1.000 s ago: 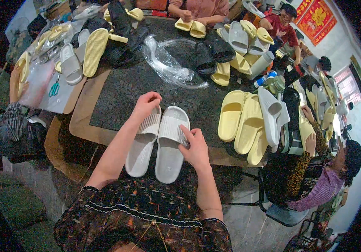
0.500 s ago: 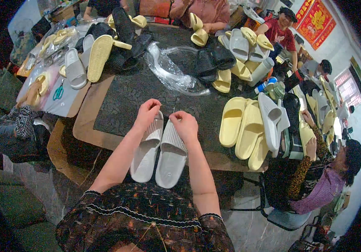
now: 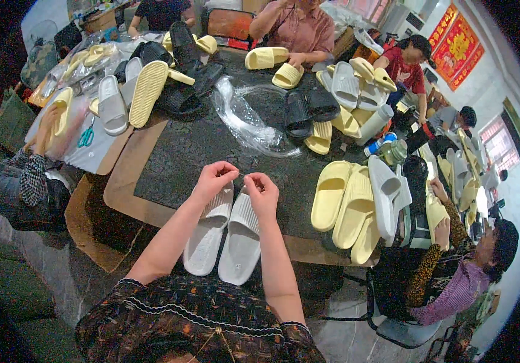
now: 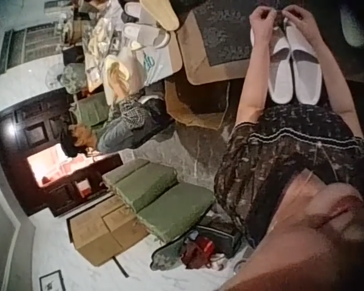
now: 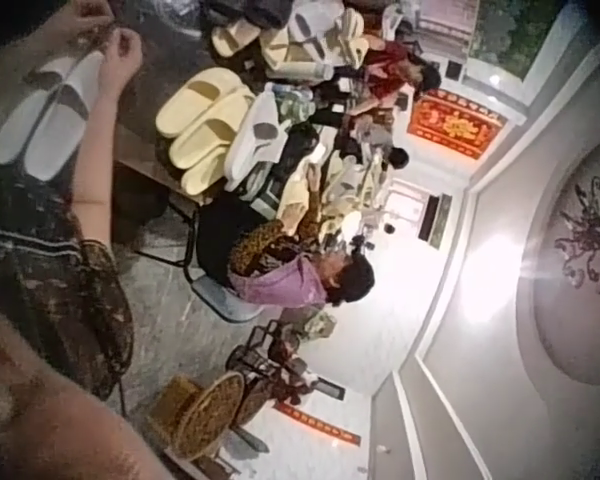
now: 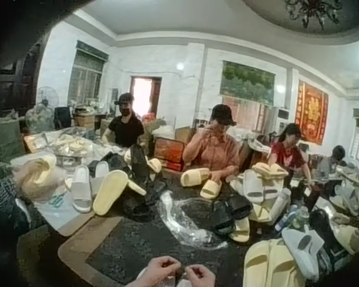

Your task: Inspecting and cleaning manufactured slippers by removing excess threads with hands.

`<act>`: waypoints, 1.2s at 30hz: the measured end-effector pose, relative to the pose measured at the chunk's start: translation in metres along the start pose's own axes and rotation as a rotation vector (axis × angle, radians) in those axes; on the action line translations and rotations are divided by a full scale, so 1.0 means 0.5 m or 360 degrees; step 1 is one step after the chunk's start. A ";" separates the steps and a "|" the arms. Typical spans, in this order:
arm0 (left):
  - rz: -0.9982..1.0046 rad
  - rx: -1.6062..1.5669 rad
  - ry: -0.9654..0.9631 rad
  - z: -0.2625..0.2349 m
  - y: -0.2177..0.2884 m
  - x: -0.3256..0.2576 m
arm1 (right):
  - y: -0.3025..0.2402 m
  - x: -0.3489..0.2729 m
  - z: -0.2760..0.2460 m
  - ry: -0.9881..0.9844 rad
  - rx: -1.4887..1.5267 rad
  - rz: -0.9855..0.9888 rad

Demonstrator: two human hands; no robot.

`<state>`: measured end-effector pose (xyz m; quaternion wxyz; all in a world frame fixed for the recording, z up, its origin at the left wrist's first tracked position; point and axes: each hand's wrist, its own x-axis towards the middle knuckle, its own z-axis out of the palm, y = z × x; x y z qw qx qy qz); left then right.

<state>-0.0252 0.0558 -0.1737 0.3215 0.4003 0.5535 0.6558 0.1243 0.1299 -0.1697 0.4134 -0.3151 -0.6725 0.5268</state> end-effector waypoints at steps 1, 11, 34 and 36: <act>-0.0010 0.0047 -0.0062 -0.001 0.001 -0.002 | 0.000 -0.001 0.000 -0.0007 0.0002 -0.0030; -0.0211 -0.0012 -0.0088 0.008 0.010 -0.002 | 0.020 0.000 -0.007 -0.0125 -0.0038 -0.0007; -0.0078 0.0347 -0.0216 -0.001 -0.010 0.002 | 0.009 -0.008 -0.005 -0.0160 -0.0080 -0.0041; -0.0073 0.0307 -0.0179 0.005 -0.011 0.000 | 0.008 -0.006 -0.002 -0.0110 -0.0128 -0.0044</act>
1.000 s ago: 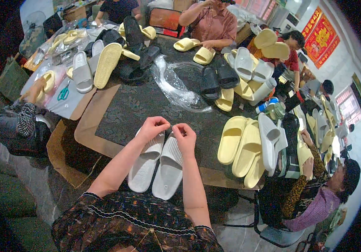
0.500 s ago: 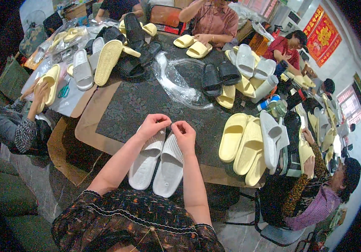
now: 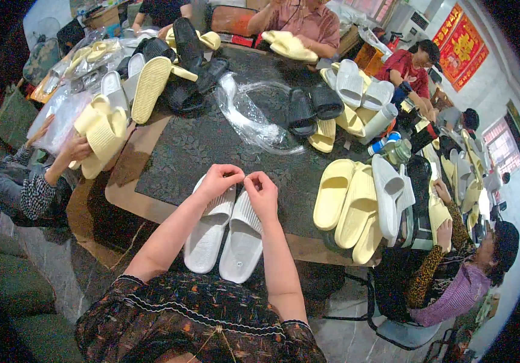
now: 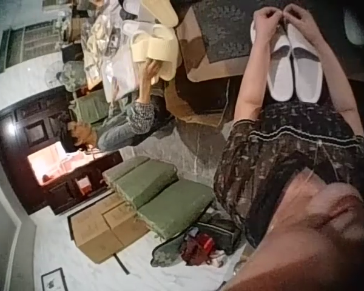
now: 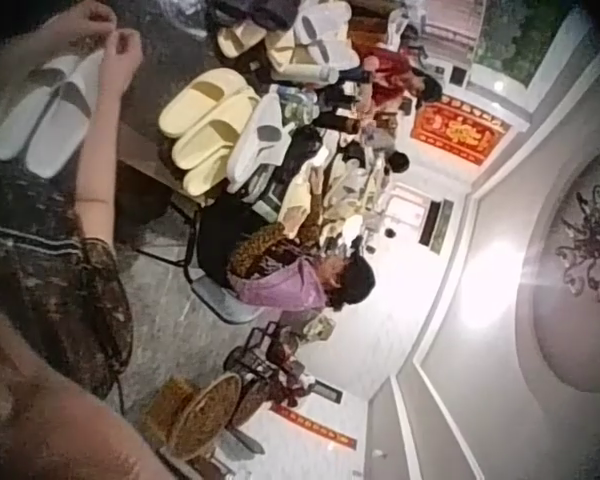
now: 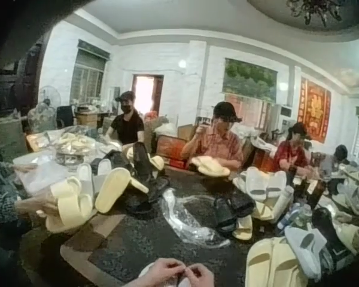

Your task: Inspecting and cleaning manufactured slippers by removing excess threads with hands.

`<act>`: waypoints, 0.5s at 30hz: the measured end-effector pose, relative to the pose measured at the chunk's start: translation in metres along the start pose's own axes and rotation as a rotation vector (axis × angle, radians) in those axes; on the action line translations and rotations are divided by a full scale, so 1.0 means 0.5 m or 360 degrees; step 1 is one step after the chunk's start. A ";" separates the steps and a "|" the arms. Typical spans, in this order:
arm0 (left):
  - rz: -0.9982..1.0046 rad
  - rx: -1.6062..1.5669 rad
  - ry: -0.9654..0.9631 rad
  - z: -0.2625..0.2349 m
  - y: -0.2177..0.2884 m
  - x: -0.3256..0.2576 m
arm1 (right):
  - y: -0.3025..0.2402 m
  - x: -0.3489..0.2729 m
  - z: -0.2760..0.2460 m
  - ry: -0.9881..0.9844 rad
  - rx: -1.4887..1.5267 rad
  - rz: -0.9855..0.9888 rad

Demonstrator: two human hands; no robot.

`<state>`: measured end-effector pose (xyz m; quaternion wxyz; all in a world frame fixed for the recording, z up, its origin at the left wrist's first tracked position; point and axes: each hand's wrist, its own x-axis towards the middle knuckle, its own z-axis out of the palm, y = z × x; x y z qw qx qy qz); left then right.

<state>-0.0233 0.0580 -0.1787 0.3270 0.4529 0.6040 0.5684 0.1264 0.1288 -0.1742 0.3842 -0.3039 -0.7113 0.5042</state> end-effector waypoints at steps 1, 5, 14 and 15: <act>0.0003 -0.0039 0.0041 0.003 0.000 -0.001 | 0.000 0.001 0.001 0.0005 -0.0002 0.0002; 0.0033 -0.0183 0.0151 0.004 -0.004 0.002 | 0.002 -0.001 -0.001 0.0042 0.0052 0.0127; 0.0001 -0.0049 0.0059 0.002 -0.007 0.003 | 0.001 -0.003 0.003 -0.0037 -0.0031 -0.0016; -0.0018 -0.0043 0.0039 0.000 -0.008 0.003 | -0.001 -0.003 0.004 -0.0026 -0.0016 0.0005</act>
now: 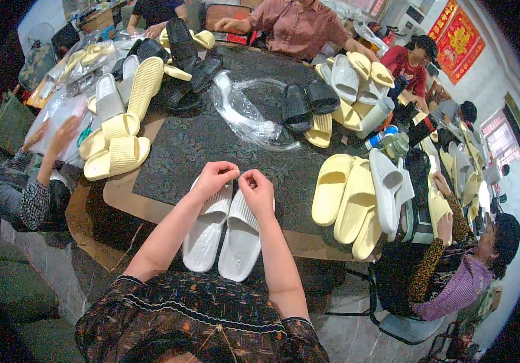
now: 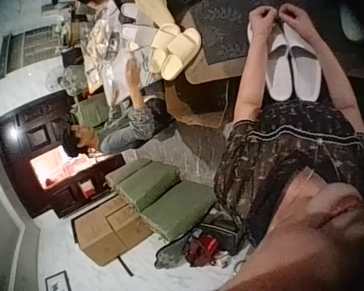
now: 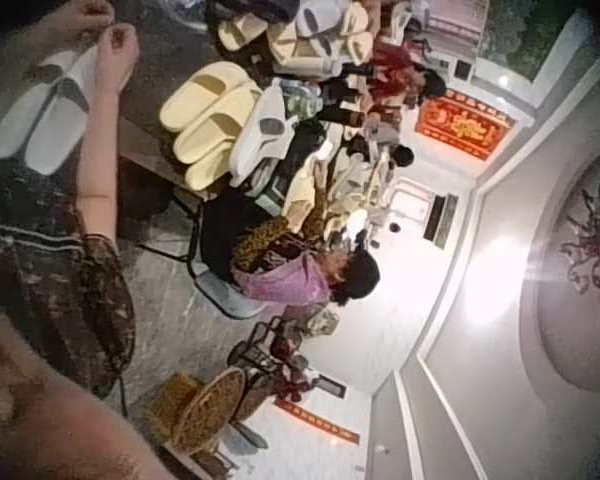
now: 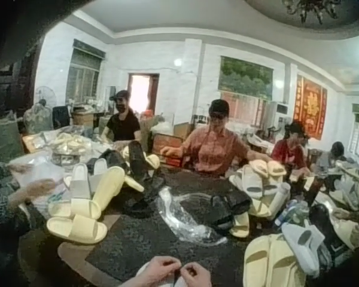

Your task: Inspecting and cleaning manufactured slippers by removing excess threads with hands.

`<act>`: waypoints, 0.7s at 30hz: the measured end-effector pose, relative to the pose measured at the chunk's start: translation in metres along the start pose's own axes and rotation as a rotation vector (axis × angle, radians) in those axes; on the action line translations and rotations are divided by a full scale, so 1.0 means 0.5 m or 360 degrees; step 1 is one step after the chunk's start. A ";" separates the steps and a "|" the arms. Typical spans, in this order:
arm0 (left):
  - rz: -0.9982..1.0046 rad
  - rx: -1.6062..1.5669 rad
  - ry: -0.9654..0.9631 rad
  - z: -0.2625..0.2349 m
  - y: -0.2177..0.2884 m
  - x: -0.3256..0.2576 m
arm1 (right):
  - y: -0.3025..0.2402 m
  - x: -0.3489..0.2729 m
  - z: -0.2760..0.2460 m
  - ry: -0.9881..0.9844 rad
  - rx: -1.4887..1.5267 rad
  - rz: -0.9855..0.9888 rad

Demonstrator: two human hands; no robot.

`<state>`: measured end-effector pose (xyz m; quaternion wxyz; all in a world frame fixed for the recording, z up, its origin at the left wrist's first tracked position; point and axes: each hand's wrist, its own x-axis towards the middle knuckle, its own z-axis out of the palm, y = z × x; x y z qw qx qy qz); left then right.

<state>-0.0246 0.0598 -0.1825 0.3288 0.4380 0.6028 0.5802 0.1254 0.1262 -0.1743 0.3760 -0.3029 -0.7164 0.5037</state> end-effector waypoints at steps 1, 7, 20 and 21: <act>-0.0019 0.0006 -0.0020 -0.002 -0.002 0.000 | -0.002 0.000 0.002 0.0011 0.0015 0.0022; 0.0017 0.0091 -0.0104 0.002 0.021 -0.007 | 0.023 0.004 -0.008 0.0032 0.0040 0.0049; -0.0083 -0.0162 -0.0221 -0.008 0.008 -0.003 | -0.003 0.001 -0.007 -0.0001 0.0049 0.0038; -0.0088 -0.0193 -0.0226 -0.007 0.008 -0.003 | -0.001 0.001 -0.007 0.0003 0.0058 0.0035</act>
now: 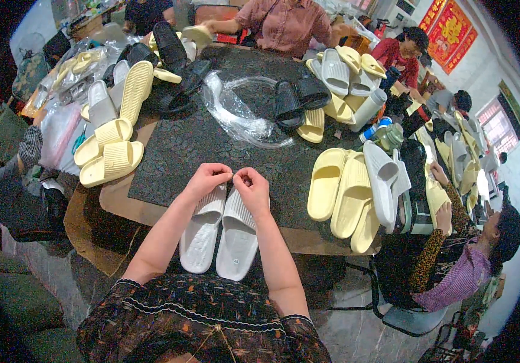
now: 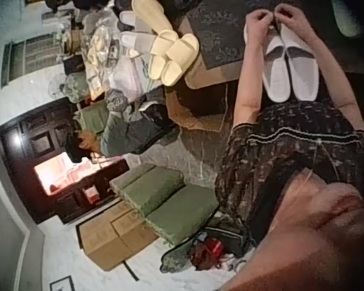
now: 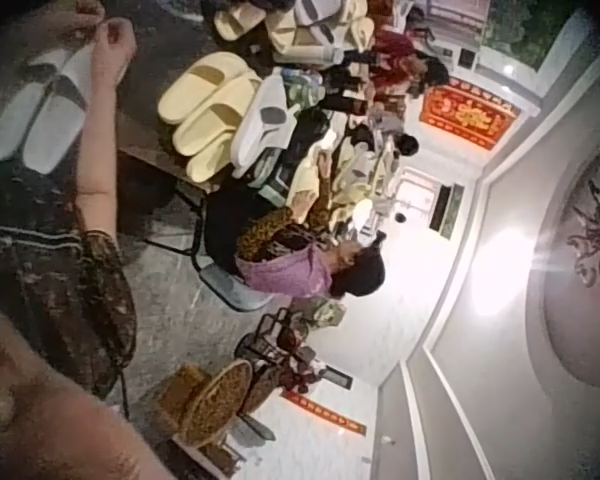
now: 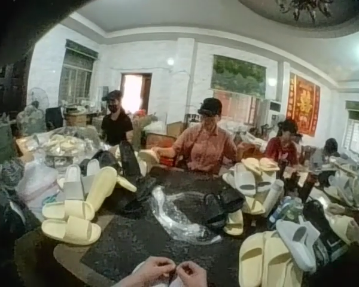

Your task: Inspecting and cleaning manufactured slippers by removing excess threads with hands.

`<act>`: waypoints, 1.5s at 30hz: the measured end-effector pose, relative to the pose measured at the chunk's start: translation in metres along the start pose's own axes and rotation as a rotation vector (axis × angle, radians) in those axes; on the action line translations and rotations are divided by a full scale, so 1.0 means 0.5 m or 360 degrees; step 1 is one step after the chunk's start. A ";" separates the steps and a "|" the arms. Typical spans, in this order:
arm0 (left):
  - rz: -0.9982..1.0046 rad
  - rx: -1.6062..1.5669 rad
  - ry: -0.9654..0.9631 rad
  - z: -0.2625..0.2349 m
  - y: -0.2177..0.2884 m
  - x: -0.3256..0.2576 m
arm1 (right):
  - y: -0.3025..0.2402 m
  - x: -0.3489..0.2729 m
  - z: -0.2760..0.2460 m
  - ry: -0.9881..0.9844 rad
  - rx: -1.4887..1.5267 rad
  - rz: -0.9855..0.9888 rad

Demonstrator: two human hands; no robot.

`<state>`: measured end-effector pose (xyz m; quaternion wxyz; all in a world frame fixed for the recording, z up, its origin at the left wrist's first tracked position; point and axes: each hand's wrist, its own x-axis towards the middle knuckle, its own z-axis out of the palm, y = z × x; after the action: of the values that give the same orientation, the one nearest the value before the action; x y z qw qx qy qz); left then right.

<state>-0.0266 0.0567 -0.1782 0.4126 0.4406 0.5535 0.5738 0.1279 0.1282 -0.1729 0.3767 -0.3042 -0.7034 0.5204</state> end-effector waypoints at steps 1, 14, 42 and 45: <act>-0.0001 0.0000 -0.0001 0.000 0.000 0.000 | 0.002 0.000 -0.001 0.0001 0.0001 0.0001; 0.0038 0.0121 -0.0010 -0.001 -0.012 0.004 | 0.004 -0.001 -0.004 -0.0037 -0.0082 0.0018; -0.0113 0.0090 0.0268 0.016 0.037 -0.012 | -0.006 -0.004 0.001 0.0103 0.0053 0.0022; 0.0022 0.0114 0.0286 0.008 0.021 0.000 | -0.017 0.000 0.005 0.0092 0.0202 0.0024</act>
<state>-0.0224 0.0571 -0.1676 0.3412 0.4056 0.6054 0.5938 0.1254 0.1249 -0.1653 0.4113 -0.2998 -0.6556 0.5578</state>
